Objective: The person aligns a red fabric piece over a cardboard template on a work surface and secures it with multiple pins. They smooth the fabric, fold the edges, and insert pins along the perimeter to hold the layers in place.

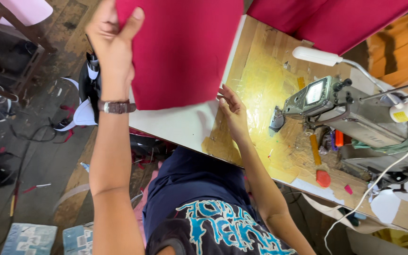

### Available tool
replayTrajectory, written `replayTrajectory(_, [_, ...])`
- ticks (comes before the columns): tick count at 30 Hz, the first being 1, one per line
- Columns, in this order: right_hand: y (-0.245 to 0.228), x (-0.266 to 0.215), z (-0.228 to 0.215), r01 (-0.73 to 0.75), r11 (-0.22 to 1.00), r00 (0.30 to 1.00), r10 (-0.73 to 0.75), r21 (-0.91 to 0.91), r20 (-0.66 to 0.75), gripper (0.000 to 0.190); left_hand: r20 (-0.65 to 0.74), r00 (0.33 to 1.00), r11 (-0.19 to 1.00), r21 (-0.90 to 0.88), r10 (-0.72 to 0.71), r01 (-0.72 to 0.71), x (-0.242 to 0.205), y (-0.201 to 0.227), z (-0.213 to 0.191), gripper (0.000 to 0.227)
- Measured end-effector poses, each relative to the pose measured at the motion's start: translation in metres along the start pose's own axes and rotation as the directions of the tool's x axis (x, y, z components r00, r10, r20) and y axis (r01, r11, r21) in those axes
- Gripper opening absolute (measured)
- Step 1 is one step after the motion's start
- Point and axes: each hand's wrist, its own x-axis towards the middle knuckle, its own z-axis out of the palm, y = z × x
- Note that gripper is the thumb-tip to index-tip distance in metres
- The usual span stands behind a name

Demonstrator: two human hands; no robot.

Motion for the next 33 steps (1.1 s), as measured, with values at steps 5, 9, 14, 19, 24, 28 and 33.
replayTrajectory(5, [-0.010,-0.023,-0.005,-0.146,0.989,0.988,0.147,0.040,-0.043,0.045,0.078,0.945,0.800,0.513,0.318,-0.312,-0.030,0.082,0.009,0.028])
replayTrajectory(9, [0.008,-0.038,-0.018,-0.075,0.983,0.995,0.085,0.165,-0.054,0.041,0.371,0.784,0.136,0.859,0.499,-0.493,-0.098,0.063,0.025,0.022])
replayTrajectory(14, [0.024,-0.061,-0.043,0.041,0.993,0.997,-0.034,0.112,-0.072,0.036,0.560,0.658,0.082,0.727,0.504,-0.681,-0.173,0.001,0.050,0.027])
replayTrajectory(19, [0.019,-0.089,-0.061,0.053,0.999,0.986,-0.053,-0.005,-0.158,0.031,0.628,0.698,0.073,0.723,0.345,-0.687,-0.223,-0.028,0.069,0.023])
replayTrajectory(24, [-0.003,-0.093,-0.059,0.104,0.965,0.968,-0.154,-0.242,-0.198,0.030,0.683,0.722,0.120,0.712,0.107,-0.692,-0.272,-0.033,0.086,0.032])
replayTrajectory(28, [-0.018,-0.093,-0.049,0.194,0.877,0.956,-0.269,-0.440,-0.115,0.033,0.715,0.699,0.095,0.697,-0.023,-0.711,-0.276,-0.028,0.092,0.035])
replayTrajectory(33, [-0.014,-0.096,-0.033,0.255,0.811,0.941,-0.334,-0.526,-0.057,0.033,0.769,0.612,0.146,0.637,-0.183,-0.757,-0.258,-0.028,0.078,0.035])
